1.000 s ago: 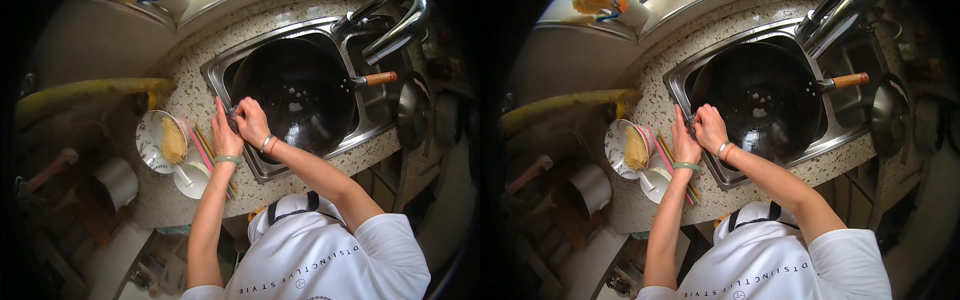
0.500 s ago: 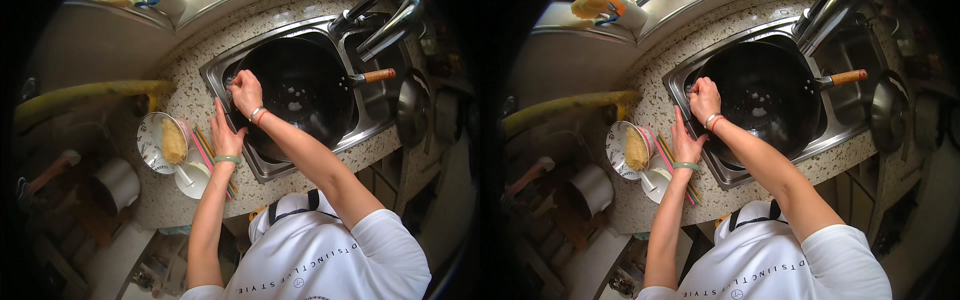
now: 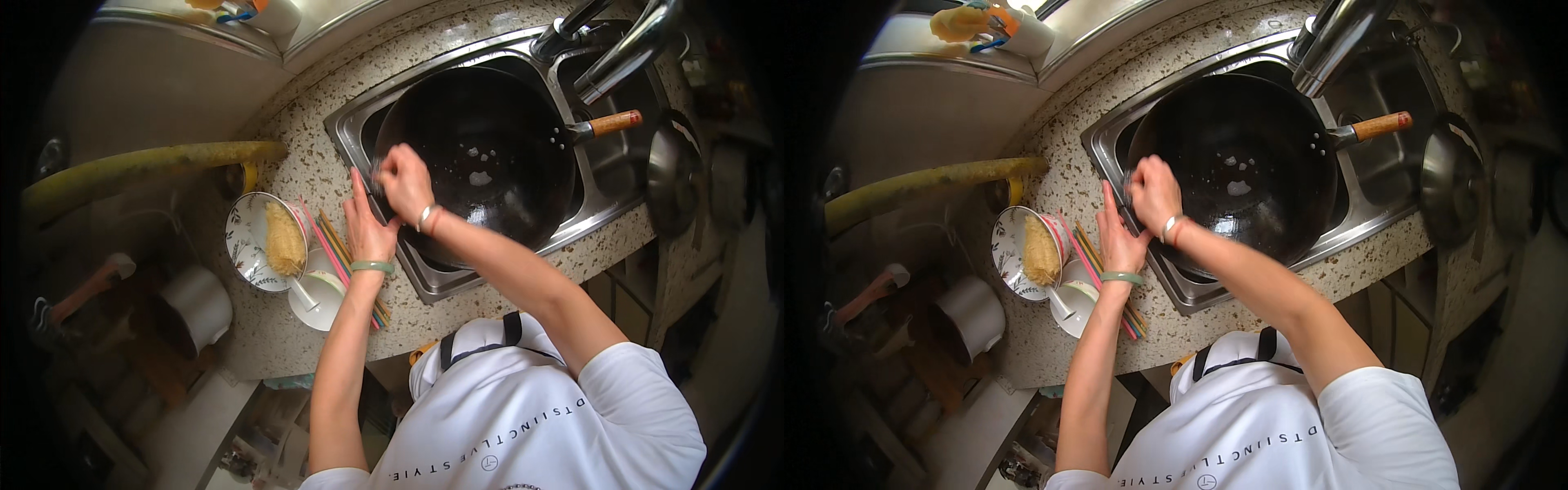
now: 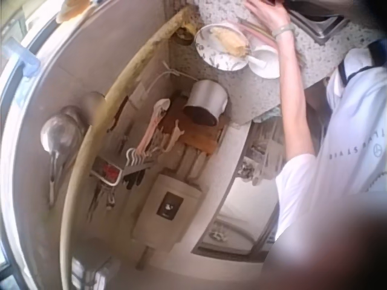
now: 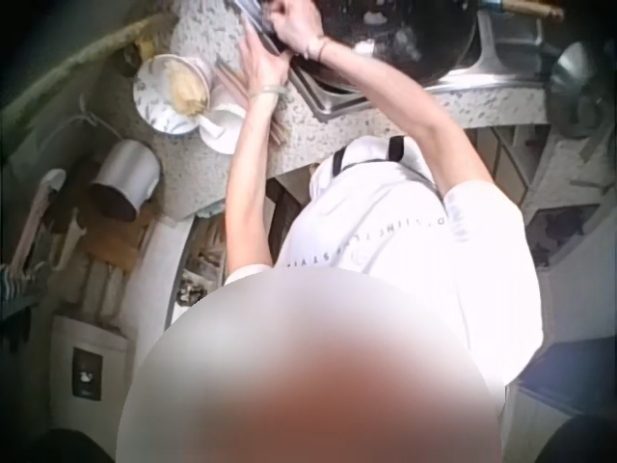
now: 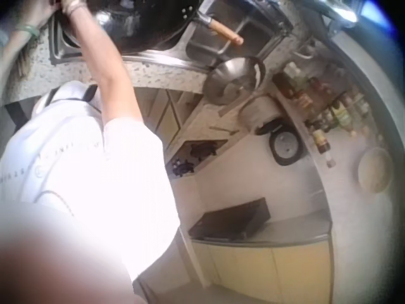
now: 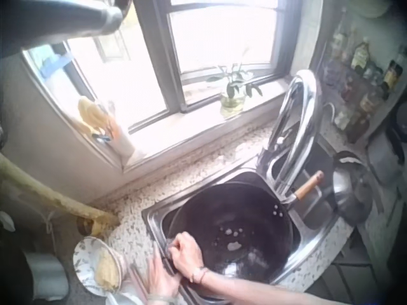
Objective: The person scrubs the interior of a black wok with a steel wool pad under running water in a kitchen sink. They rotate the wok to clean different sections of the curved surface and rinse the pad periodically.
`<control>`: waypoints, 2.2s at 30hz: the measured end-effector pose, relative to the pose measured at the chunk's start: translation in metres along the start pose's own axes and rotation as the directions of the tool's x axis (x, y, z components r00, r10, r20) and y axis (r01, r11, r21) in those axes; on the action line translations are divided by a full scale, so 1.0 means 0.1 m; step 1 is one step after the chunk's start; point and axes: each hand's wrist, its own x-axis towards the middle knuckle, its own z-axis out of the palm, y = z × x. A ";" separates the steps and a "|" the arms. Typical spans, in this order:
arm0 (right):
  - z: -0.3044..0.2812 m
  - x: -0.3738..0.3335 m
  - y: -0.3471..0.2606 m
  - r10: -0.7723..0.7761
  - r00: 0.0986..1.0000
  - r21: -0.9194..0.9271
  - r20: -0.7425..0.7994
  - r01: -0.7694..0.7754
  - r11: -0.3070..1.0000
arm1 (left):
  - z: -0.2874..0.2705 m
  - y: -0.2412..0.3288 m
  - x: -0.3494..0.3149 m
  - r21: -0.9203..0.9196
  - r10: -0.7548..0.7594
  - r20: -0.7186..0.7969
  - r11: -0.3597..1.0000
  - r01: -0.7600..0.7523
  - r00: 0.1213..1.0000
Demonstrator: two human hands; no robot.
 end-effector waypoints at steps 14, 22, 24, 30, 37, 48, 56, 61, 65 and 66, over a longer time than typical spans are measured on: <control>0.00 0.03 0.01 0.002 1.000 0.032 0.007 -0.003 0.999 | 0.07 -0.05 -0.03 -0.013 0.054 -0.039 0.998 -0.055 0.998; 0.02 -0.02 0.03 0.028 0.999 0.009 -0.016 -0.028 1.000 | 0.06 -0.05 -0.02 0.138 -0.014 0.037 0.990 0.009 0.999; -0.02 -0.16 0.03 -0.011 1.000 0.032 -0.003 0.011 0.999 | 0.09 -0.09 -0.01 0.105 0.012 0.008 0.994 -0.012 1.000; 0.05 0.42 0.00 0.058 0.984 0.033 -0.167 -0.054 0.998 | 0.01 0.00 -0.02 0.114 0.031 0.028 0.993 -0.034 0.999; -0.09 0.04 0.00 0.052 0.998 0.034 0.038 -0.054 0.998 | 0.04 0.00 0.00 0.082 0.066 0.028 0.994 -0.068 0.997; -0.10 -0.10 0.00 -0.056 0.994 0.036 0.092 0.052 0.998 | 0.07 -0.03 -0.03 0.035 0.026 0.022 0.999 -0.027 0.999; -0.22 0.86 0.22 0.176 0.958 0.195 -0.225 -0.133 0.972 | 0.05 -0.15 -0.03 0.048 0.023 0.061 0.999 -0.026 0.998; -0.11 0.17 0.23 -0.031 1.000 0.152 -0.002 0.031 0.988 | -0.11 -0.12 0.14 -0.153 -0.036 0.208 0.986 0.069 0.977; -0.43 -0.68 0.18 -0.088 0.933 0.125 0.350 0.046 0.991 | 0.01 -0.54 0.12 -0.346 -0.076 0.163 0.929 0.130 0.984; -0.59 -0.86 0.10 -0.087 0.907 0.091 0.413 0.053 0.994 | 0.02 -0.47 0.11 -0.308 -0.101 0.156 0.940 0.146 0.983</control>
